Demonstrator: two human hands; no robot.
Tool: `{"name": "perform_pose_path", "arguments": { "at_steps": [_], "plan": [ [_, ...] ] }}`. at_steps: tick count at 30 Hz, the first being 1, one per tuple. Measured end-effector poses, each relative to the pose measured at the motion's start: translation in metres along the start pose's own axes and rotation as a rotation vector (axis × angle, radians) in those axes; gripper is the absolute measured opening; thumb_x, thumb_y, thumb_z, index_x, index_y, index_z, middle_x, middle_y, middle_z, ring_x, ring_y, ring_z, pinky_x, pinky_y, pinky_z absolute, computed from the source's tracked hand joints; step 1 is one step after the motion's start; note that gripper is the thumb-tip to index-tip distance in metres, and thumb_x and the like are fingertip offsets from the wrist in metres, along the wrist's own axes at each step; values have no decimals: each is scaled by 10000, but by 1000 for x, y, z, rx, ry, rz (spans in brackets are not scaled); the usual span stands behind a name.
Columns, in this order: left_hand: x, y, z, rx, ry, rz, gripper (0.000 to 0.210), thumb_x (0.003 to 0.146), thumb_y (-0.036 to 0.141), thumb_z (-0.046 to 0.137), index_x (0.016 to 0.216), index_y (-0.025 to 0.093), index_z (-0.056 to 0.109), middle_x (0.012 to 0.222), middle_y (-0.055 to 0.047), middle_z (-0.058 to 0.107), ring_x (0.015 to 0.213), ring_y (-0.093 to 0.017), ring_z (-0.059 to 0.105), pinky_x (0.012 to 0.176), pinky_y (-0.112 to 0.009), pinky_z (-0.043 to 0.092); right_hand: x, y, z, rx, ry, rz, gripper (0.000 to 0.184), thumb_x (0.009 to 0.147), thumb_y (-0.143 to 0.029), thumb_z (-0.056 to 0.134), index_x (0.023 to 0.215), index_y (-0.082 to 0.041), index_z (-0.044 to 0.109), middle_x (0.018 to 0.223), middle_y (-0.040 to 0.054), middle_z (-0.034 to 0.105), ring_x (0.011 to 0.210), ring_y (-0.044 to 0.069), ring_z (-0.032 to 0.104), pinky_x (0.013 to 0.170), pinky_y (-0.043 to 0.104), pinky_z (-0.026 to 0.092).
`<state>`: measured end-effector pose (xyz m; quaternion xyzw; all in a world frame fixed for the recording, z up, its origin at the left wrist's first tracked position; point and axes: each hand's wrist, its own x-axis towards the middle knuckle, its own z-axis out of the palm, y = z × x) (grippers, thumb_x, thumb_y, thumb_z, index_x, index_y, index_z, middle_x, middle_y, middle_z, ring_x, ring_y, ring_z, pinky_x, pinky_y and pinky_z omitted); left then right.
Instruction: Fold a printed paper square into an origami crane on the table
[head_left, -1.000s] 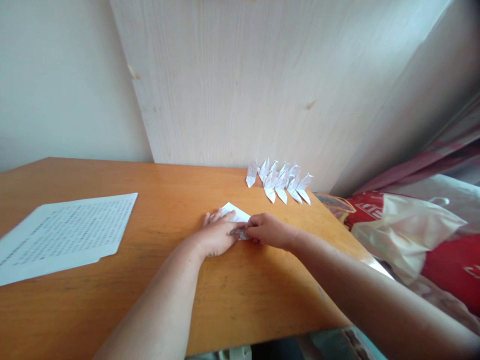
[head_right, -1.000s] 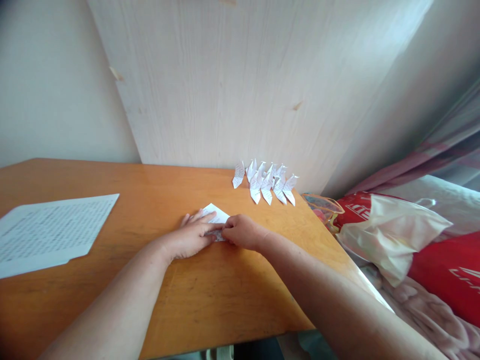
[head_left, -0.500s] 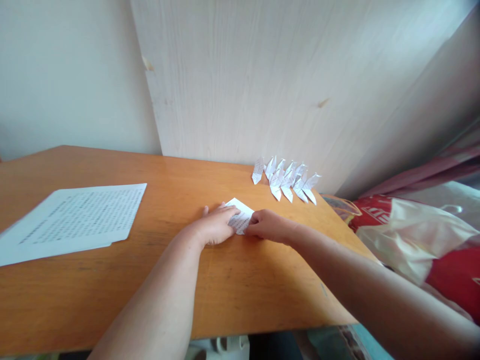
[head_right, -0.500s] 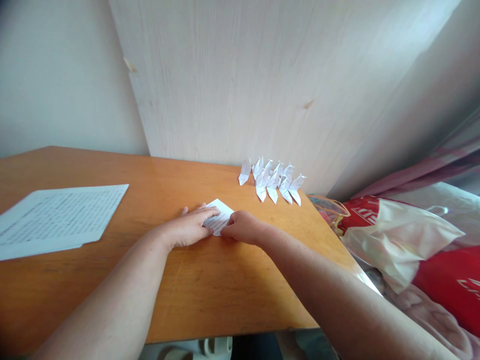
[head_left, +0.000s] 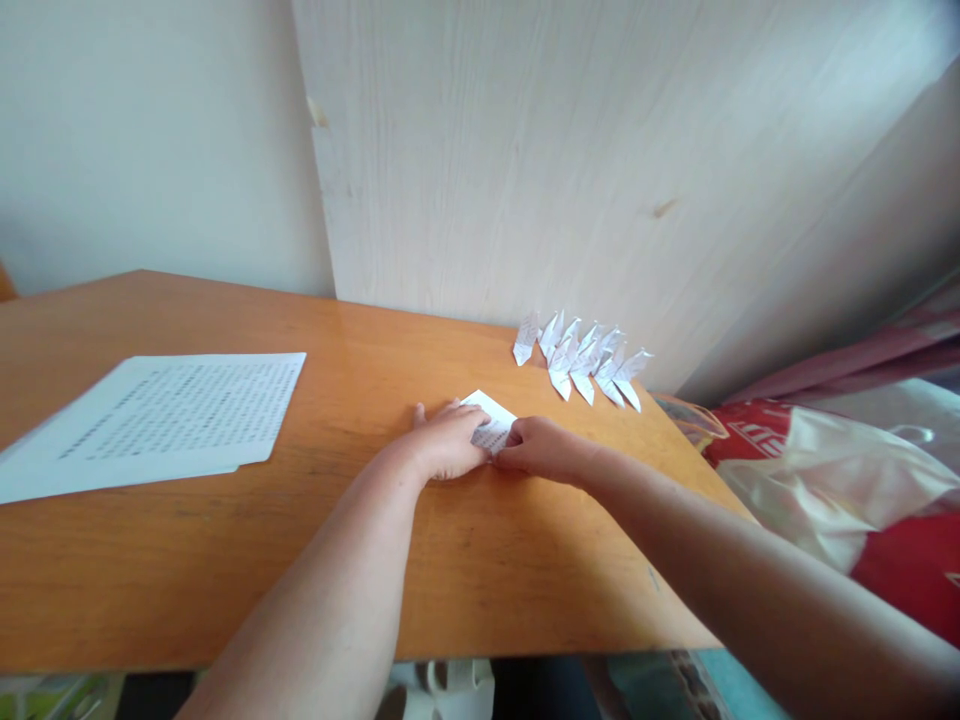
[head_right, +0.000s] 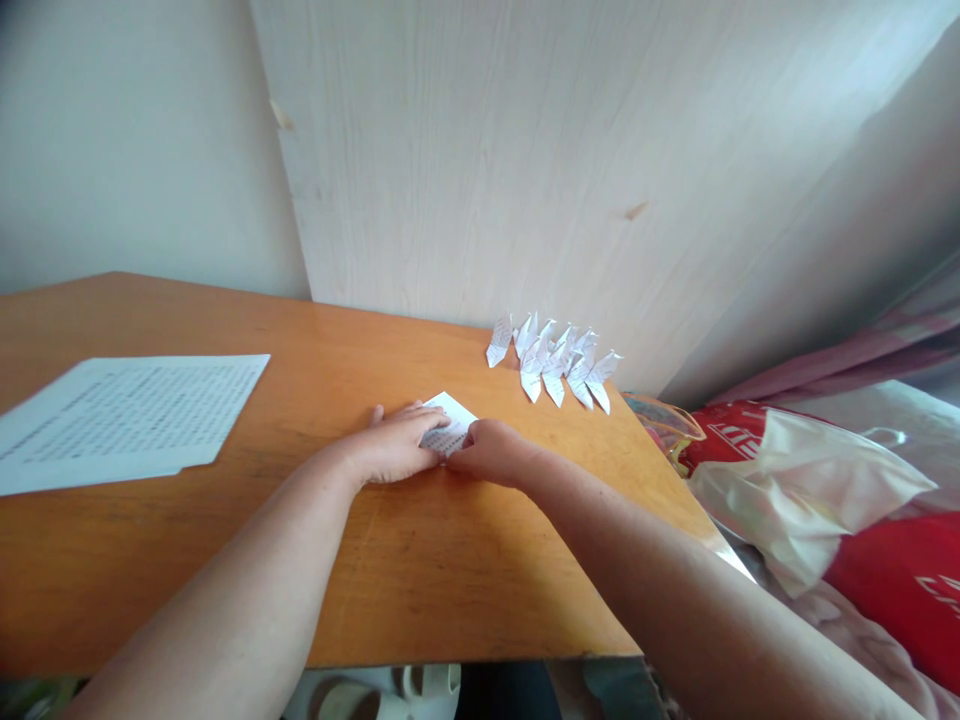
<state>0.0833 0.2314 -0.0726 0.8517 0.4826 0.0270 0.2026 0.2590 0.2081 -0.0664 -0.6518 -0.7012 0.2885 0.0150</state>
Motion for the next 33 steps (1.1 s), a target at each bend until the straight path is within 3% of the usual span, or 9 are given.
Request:
{"name": "perform_pose_path", "arguments": {
  "at_steps": [7, 14, 19, 23, 27, 33],
  "plan": [
    [0, 2, 1, 7, 23, 18, 382, 821, 479, 530, 1186, 375, 572, 1448, -6, 520, 1363, -319, 388, 1092, -651, 201, 4, -2, -4, 9, -56, 5, 162, 732, -315, 605, 649, -179, 573, 589, -6, 534, 532, 123, 475, 488, 249, 341],
    [1, 1, 1, 11, 27, -6, 478, 798, 526, 535, 1251, 377, 551, 1482, -14, 488, 1385, -340, 370, 1104, -675, 165, 11, 2, -10, 76, -126, 34, 109, 701, -254, 633, 636, -183, 584, 540, -10, 543, 492, 124, 479, 457, 247, 356],
    [2, 0, 3, 16, 1, -13, 584, 811, 568, 509, 1359, 369, 482, 1555, -13, 392, 1448, -341, 260, 1122, -678, 129, 11, 6, -10, 97, -136, 17, 111, 693, -238, 635, 617, -188, 572, 526, -20, 535, 495, 121, 483, 463, 238, 373],
    [4, -2, 6, 21, 17, -5, 644, 803, 647, 497, 1379, 361, 466, 1571, -19, 364, 1451, -352, 242, 1118, -697, 90, 12, 7, -10, 72, -121, 23, 114, 701, -267, 653, 647, -183, 598, 562, -16, 561, 520, 118, 495, 479, 235, 365],
    [5, -4, 8, 23, 43, 23, 602, 800, 644, 510, 1332, 362, 503, 1519, -31, 441, 1413, -347, 315, 1108, -678, 147, 12, 5, -13, 0, -76, 48, 148, 688, -321, 693, 715, -182, 645, 631, -9, 589, 585, 126, 515, 509, 239, 352],
    [4, -3, 7, 25, 33, 10, 621, 796, 625, 532, 1357, 362, 487, 1535, -29, 419, 1425, -354, 293, 1119, -651, 140, 11, 3, -17, -74, -64, 99, 252, 655, -401, 729, 783, -190, 679, 674, 0, 595, 621, 150, 524, 501, 260, 311]
  ]
}}
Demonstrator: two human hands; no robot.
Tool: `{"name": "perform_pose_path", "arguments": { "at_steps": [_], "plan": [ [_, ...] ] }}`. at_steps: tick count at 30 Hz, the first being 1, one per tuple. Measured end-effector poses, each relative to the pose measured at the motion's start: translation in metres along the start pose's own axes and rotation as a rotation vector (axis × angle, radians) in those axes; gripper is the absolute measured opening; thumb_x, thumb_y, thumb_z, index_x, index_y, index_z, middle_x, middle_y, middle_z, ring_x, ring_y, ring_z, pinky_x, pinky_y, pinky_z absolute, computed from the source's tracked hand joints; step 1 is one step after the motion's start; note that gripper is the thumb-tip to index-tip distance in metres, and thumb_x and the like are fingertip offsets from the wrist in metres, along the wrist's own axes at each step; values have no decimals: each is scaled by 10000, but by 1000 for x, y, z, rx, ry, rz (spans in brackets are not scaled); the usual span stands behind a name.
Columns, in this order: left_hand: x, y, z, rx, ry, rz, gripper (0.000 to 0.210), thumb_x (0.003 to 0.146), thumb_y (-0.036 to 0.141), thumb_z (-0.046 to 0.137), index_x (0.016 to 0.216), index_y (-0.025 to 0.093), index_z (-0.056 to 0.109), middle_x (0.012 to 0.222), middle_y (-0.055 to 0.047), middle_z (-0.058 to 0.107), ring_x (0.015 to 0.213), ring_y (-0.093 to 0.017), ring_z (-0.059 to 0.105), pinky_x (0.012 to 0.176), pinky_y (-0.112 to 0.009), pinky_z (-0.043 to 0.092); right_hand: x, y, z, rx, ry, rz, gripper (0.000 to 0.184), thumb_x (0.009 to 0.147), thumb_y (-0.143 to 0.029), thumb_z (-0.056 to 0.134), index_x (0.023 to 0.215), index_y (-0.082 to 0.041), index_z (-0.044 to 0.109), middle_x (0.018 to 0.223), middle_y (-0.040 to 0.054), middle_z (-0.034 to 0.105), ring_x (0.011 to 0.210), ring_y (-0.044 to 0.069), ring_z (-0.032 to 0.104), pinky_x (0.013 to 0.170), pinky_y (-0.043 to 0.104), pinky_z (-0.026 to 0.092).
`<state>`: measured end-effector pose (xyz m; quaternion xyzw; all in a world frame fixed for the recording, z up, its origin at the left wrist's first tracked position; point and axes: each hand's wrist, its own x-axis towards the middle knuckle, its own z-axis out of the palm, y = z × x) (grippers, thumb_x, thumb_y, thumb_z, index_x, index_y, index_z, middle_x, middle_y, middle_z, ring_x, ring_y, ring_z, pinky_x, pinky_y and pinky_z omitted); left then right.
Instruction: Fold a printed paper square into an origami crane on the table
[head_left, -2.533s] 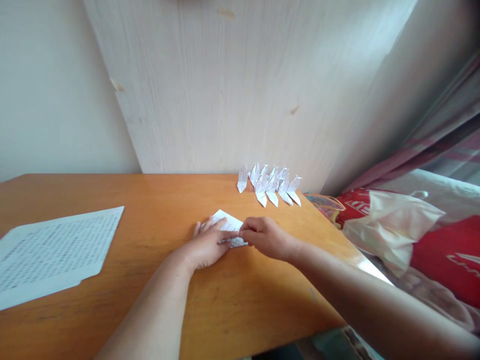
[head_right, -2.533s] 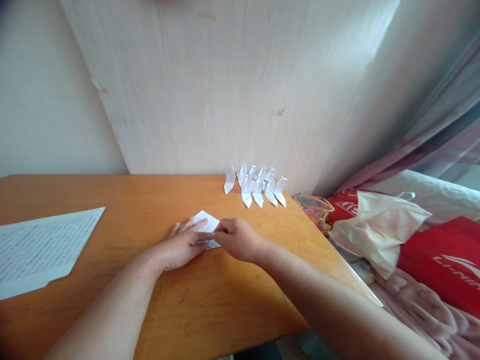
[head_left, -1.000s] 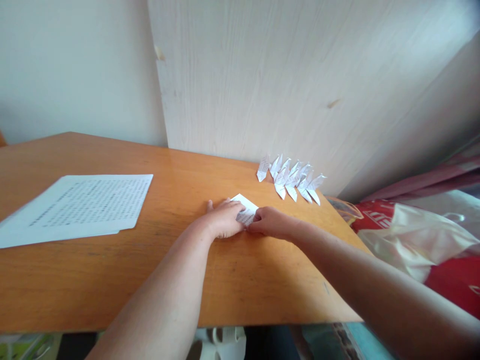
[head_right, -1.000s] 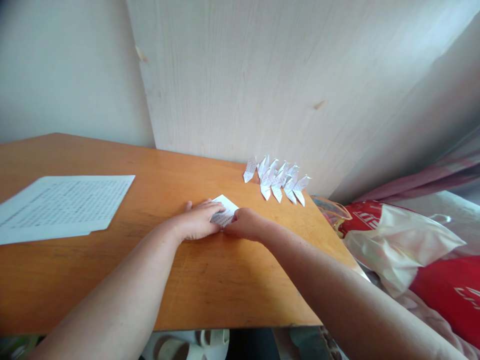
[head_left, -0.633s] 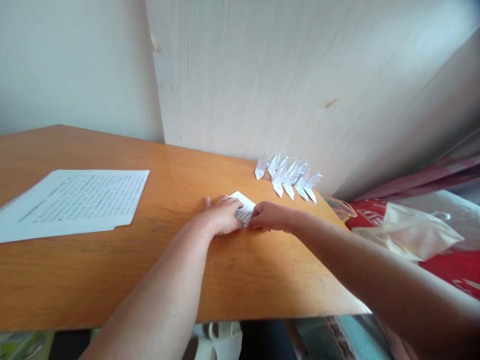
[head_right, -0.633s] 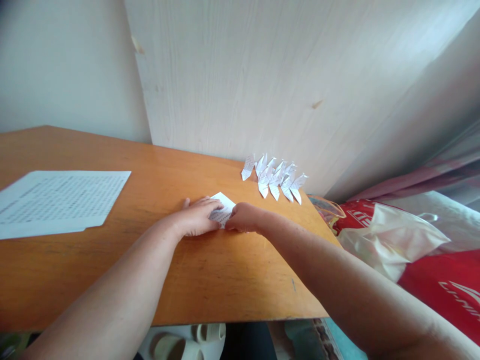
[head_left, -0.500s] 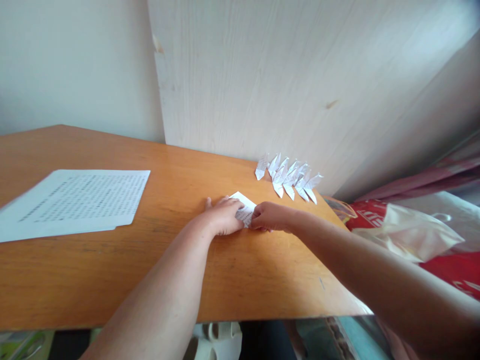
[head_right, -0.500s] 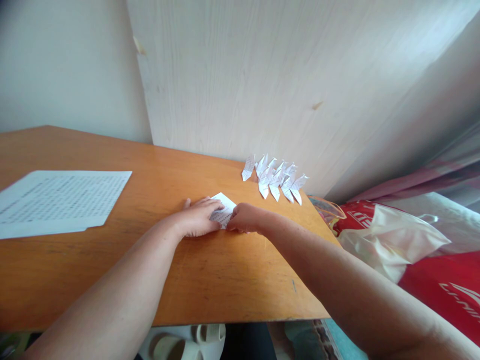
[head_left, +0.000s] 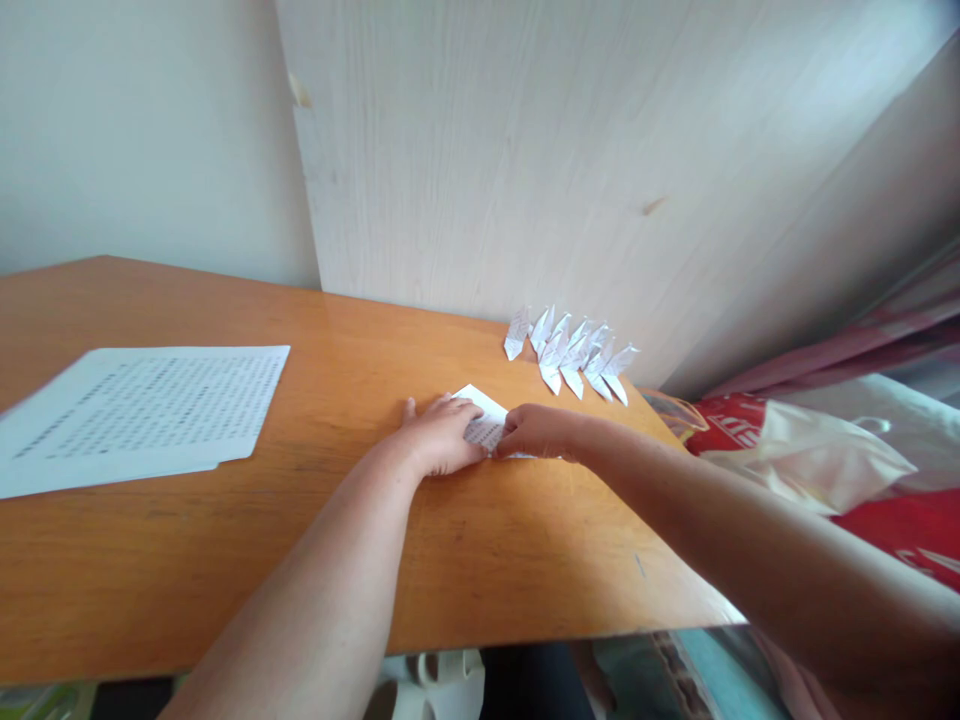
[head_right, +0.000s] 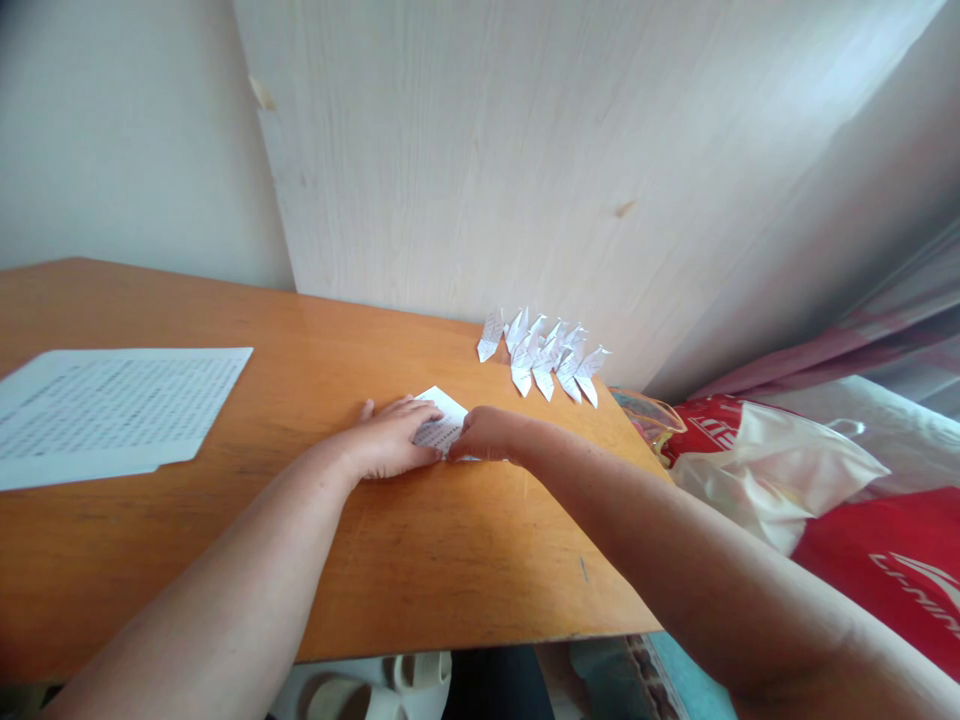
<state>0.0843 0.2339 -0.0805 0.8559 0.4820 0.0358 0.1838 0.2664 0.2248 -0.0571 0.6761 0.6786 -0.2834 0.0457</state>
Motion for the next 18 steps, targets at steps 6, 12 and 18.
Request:
{"name": "perform_pose_path", "arguments": {
  "at_steps": [6, 12, 18],
  "plan": [
    [2, -2, 2, -1, -14, -20, 652, 787, 606, 547, 1390, 377, 451, 1576, -18, 355, 1461, -350, 223, 1136, -657, 80, -3, 6, -3, -24, -9, 15, 227, 665, -380, 706, 797, -197, 680, 690, 2, 602, 611, 153, 520, 487, 269, 292],
    [4, -5, 4, -8, -24, -10, 651, 793, 597, 531, 1395, 365, 447, 1597, -20, 313, 1467, -351, 209, 1124, -687, 57, -5, 8, -3, -23, -18, 4, 175, 696, -355, 686, 753, -191, 667, 697, 4, 606, 624, 144, 520, 508, 264, 290],
    [3, -2, 1, 4, -28, -24, 650, 783, 586, 533, 1392, 376, 449, 1590, -18, 330, 1469, -345, 213, 1134, -668, 82, -11, 19, -7, -43, 29, 36, 212, 693, -347, 698, 821, -183, 657, 745, 12, 610, 661, 152, 519, 520, 266, 289]
  ]
}}
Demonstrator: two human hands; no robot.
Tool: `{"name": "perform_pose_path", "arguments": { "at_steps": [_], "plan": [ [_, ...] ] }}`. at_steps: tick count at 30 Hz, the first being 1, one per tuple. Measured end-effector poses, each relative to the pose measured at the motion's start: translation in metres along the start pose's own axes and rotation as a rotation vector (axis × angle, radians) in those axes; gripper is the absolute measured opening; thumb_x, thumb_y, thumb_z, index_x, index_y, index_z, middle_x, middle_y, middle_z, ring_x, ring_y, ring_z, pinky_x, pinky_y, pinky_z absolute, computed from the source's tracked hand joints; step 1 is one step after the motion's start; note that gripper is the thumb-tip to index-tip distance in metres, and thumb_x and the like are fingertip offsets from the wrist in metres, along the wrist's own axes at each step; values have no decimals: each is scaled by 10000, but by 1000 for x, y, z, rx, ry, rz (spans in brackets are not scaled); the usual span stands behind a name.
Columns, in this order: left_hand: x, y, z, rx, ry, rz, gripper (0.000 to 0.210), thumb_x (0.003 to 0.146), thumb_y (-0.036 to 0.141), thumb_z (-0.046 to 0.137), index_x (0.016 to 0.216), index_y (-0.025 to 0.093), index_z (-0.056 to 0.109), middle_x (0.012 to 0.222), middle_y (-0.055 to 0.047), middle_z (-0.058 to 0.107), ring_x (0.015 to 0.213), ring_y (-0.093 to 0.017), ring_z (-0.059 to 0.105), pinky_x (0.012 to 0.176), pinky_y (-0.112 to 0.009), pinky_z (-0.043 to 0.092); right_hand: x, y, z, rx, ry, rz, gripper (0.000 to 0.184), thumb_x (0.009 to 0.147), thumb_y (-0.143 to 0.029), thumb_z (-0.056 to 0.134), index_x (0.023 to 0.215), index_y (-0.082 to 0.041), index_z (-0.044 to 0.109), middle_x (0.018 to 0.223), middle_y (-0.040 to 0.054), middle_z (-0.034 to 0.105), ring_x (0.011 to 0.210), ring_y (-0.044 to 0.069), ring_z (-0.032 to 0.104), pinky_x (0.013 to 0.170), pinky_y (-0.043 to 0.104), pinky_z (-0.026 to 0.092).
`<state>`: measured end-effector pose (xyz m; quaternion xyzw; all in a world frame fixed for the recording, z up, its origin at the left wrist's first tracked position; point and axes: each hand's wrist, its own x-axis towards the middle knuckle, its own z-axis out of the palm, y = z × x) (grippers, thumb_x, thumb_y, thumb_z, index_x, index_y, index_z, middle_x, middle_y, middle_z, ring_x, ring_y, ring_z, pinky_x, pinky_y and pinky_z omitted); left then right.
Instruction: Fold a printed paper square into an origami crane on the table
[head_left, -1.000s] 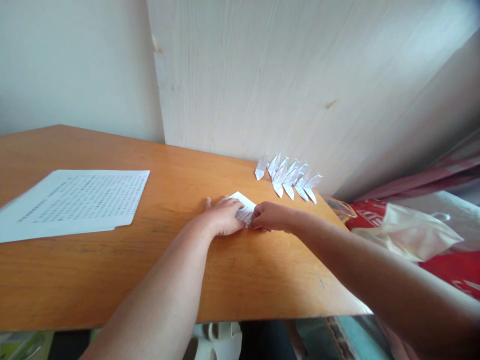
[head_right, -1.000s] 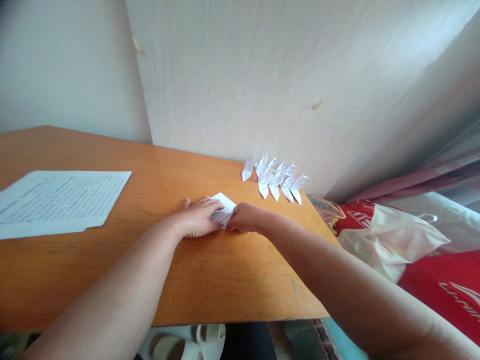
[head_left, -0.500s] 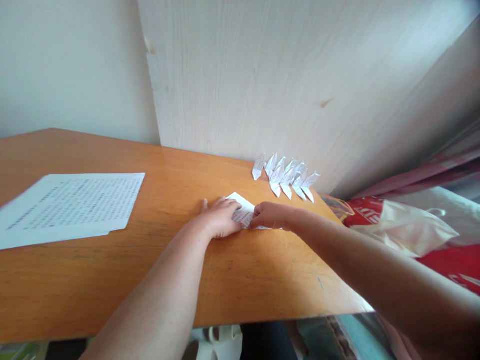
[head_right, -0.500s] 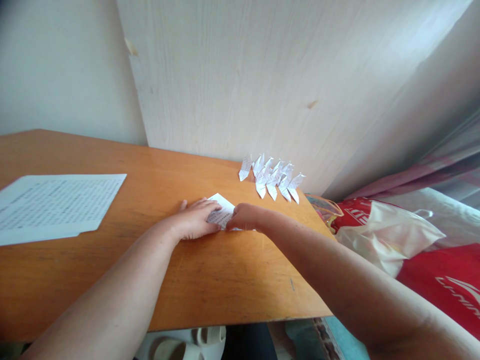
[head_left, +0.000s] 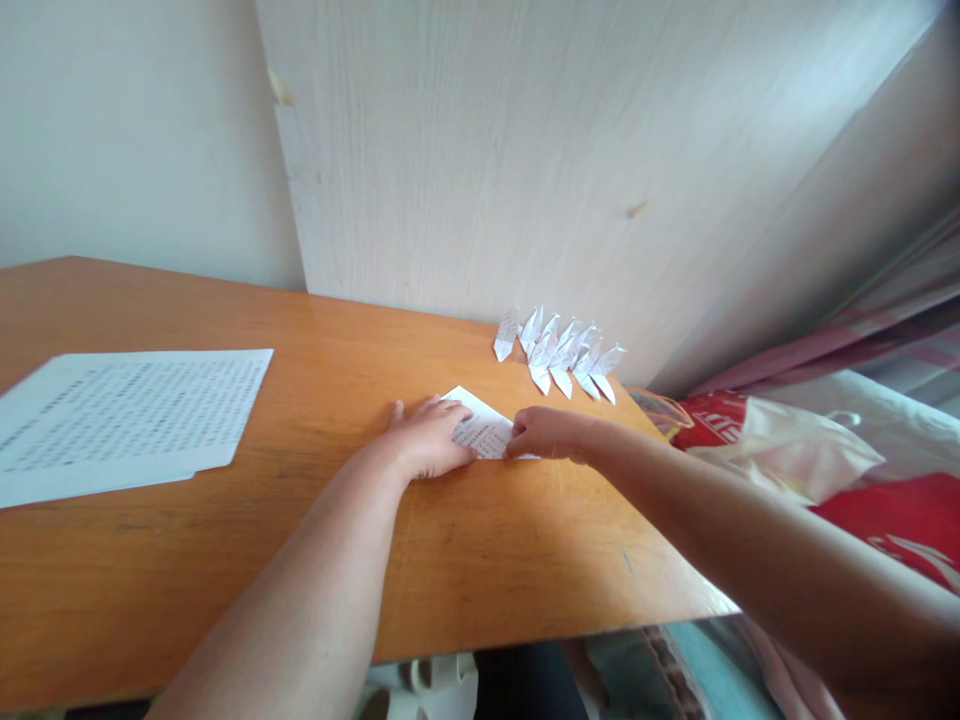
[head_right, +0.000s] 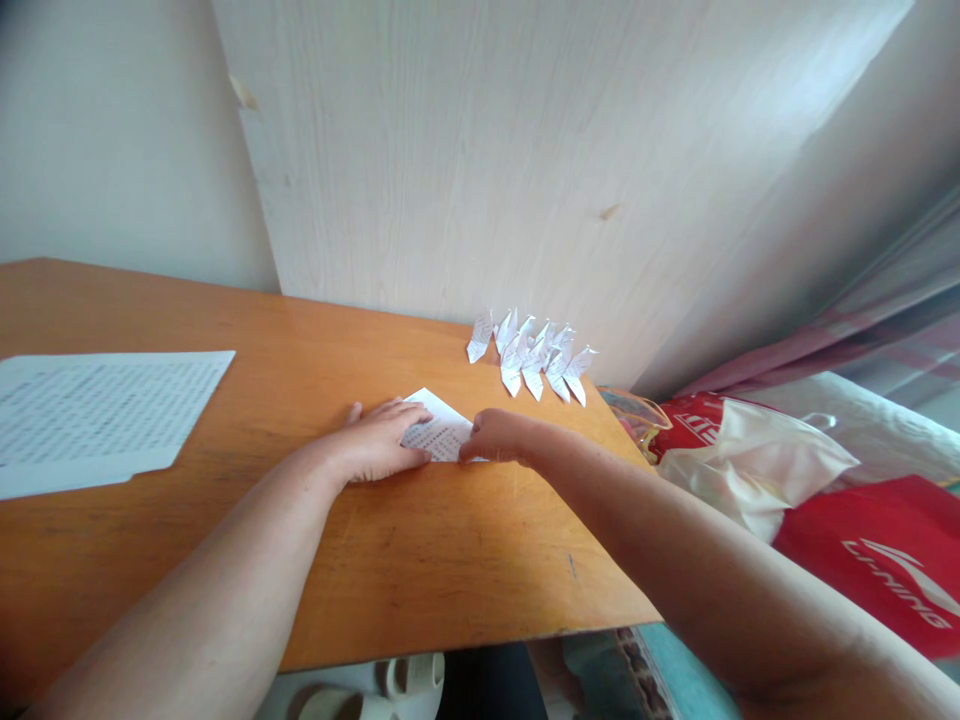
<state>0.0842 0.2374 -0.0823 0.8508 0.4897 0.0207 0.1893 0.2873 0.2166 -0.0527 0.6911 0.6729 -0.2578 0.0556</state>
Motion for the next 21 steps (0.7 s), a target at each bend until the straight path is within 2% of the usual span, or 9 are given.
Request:
{"name": "perform_pose_path", "arguments": {
  "at_steps": [5, 12, 21],
  "plan": [
    [-4, 5, -5, 19, -15, -6, 662, 796, 556, 514, 1427, 378, 427, 1598, 0, 310, 1478, -344, 185, 1134, -653, 118, -9, 12, -5, -4, 4, 70, 229, 702, -355, 707, 840, -184, 640, 736, 3, 591, 646, 146, 505, 518, 259, 279],
    [-3, 4, -3, 23, -7, -6, 662, 799, 554, 514, 1429, 368, 428, 1595, -7, 318, 1477, -342, 194, 1136, -665, 97, -21, 21, -10, 17, 7, 136, 240, 708, -357, 708, 864, -189, 639, 744, 3, 580, 653, 147, 501, 531, 250, 289],
    [-4, 3, -2, 35, 3, -20, 664, 806, 582, 510, 1430, 370, 430, 1607, -12, 289, 1482, -335, 191, 1148, -639, 103, -20, 37, -11, 58, -29, 152, 162, 698, -321, 683, 762, -190, 613, 683, -12, 555, 587, 126, 464, 506, 253, 286]
  ]
}}
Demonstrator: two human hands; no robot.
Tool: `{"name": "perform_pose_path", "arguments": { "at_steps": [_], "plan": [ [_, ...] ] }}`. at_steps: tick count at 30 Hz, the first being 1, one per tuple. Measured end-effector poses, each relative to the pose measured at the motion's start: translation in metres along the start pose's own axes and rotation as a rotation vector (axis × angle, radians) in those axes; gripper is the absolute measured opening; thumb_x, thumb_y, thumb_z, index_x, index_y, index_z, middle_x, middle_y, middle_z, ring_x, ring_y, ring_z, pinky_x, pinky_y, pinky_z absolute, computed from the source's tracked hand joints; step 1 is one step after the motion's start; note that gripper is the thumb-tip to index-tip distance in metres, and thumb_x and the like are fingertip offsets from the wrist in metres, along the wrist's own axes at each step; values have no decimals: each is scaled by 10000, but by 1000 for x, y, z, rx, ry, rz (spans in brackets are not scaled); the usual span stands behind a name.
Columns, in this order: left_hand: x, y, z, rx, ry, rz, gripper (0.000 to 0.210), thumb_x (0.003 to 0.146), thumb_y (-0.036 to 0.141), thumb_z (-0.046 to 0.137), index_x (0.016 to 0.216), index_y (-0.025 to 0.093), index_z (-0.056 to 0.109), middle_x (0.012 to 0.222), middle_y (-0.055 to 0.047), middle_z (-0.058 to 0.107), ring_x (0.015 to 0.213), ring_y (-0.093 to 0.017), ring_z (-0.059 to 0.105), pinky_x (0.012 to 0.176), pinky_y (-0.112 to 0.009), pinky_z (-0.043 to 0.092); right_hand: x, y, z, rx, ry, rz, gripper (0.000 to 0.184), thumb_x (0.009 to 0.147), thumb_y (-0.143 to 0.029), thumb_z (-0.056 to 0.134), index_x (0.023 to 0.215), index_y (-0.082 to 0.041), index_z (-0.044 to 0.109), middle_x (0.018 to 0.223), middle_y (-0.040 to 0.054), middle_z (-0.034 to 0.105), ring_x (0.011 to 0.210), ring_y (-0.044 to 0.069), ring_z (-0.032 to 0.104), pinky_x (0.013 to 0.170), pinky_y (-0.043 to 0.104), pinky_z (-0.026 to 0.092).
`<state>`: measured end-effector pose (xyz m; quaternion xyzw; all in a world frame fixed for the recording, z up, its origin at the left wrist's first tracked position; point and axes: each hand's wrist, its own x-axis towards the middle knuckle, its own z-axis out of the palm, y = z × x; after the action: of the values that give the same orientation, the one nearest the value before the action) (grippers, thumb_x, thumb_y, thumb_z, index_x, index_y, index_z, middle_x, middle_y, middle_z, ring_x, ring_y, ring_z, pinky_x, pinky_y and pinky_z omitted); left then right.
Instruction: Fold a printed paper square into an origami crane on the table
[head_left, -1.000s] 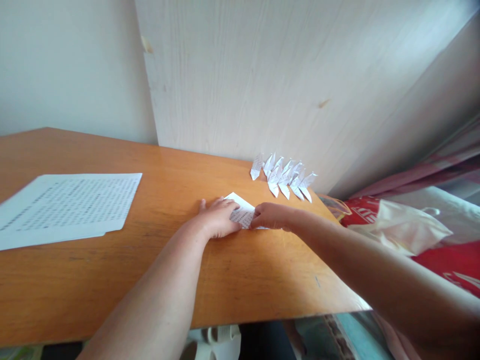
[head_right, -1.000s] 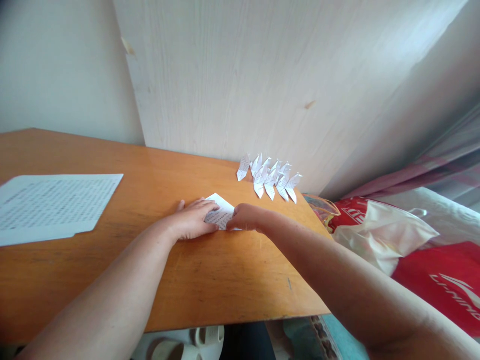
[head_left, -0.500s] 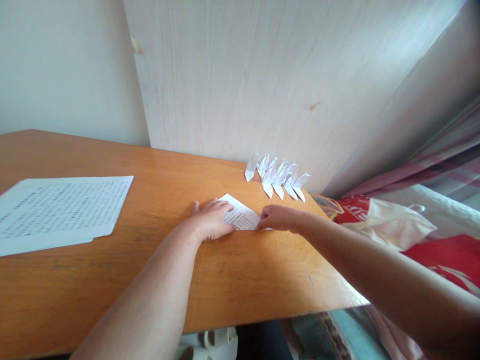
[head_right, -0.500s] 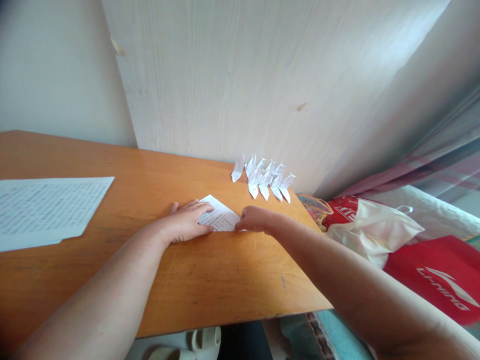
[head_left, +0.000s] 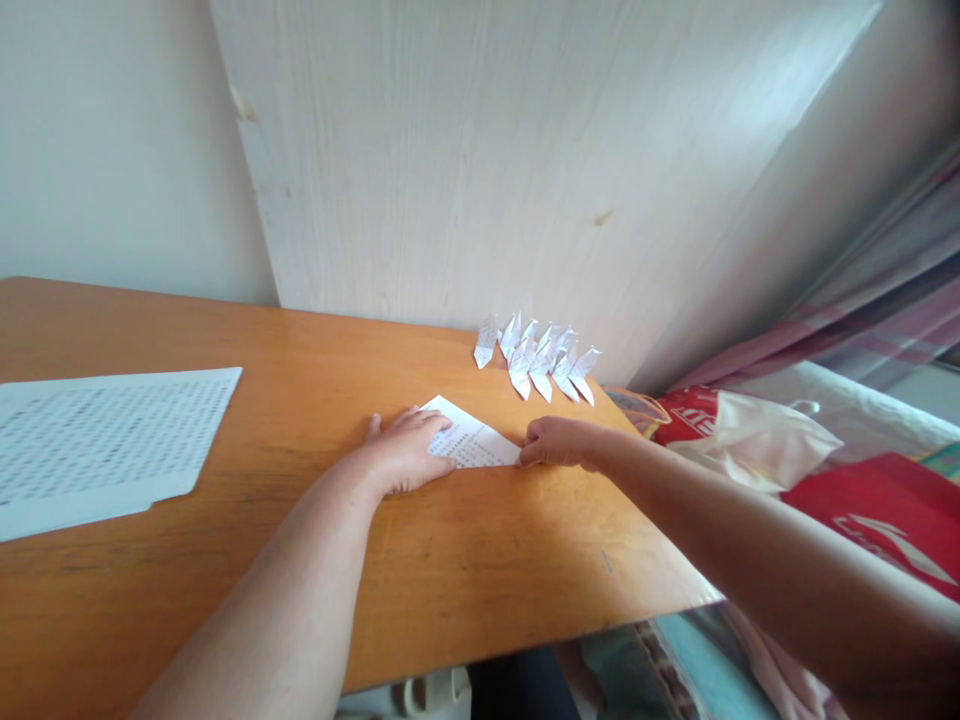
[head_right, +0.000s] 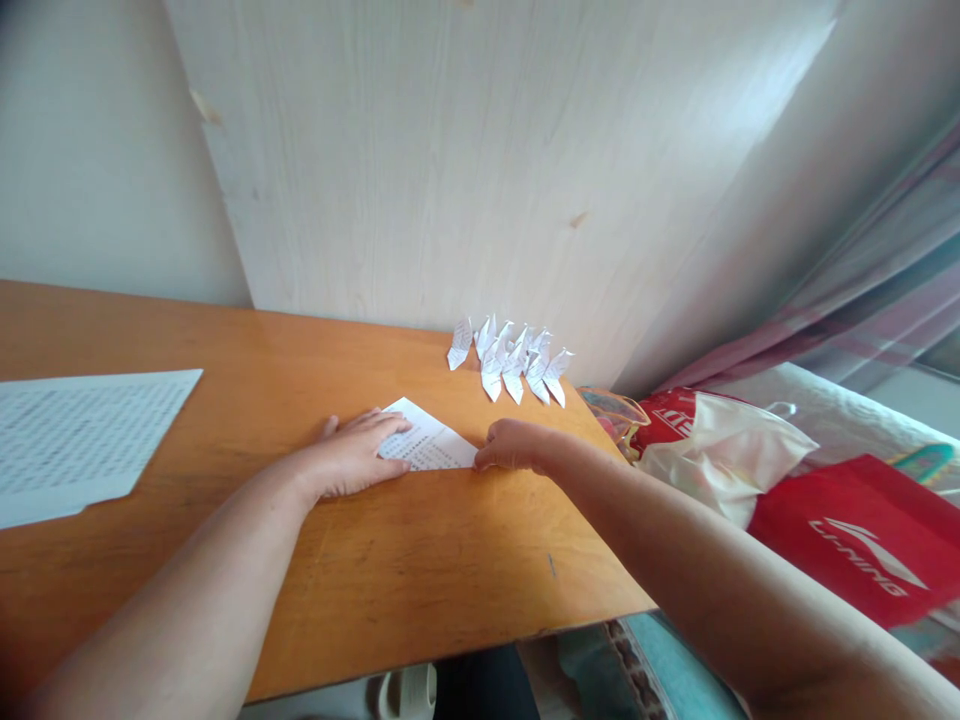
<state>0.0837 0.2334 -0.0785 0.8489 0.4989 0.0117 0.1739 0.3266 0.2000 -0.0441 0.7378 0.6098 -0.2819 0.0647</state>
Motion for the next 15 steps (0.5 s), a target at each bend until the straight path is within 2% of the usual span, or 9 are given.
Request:
{"name": "perform_pose_path", "arguments": {
  "at_steps": [6, 15],
  "plan": [
    [-1, 1, -2, 9, -10, 12, 668, 812, 587, 492, 1435, 354, 425, 1606, 2, 288, 1486, -324, 187, 1145, -642, 118, 5, 7, -2, 17, -71, -23, 157, 693, -281, 642, 622, -185, 540, 554, -21, 512, 497, 113, 442, 472, 253, 274],
    [3, -3, 1, 14, -12, 21, 670, 805, 595, 494, 1430, 363, 423, 1601, -5, 300, 1485, -329, 188, 1138, -663, 114, 9, 14, -3, 79, -128, -54, 103, 708, -222, 601, 638, -191, 532, 496, -35, 510, 445, 100, 421, 440, 243, 252]
  ]
}}
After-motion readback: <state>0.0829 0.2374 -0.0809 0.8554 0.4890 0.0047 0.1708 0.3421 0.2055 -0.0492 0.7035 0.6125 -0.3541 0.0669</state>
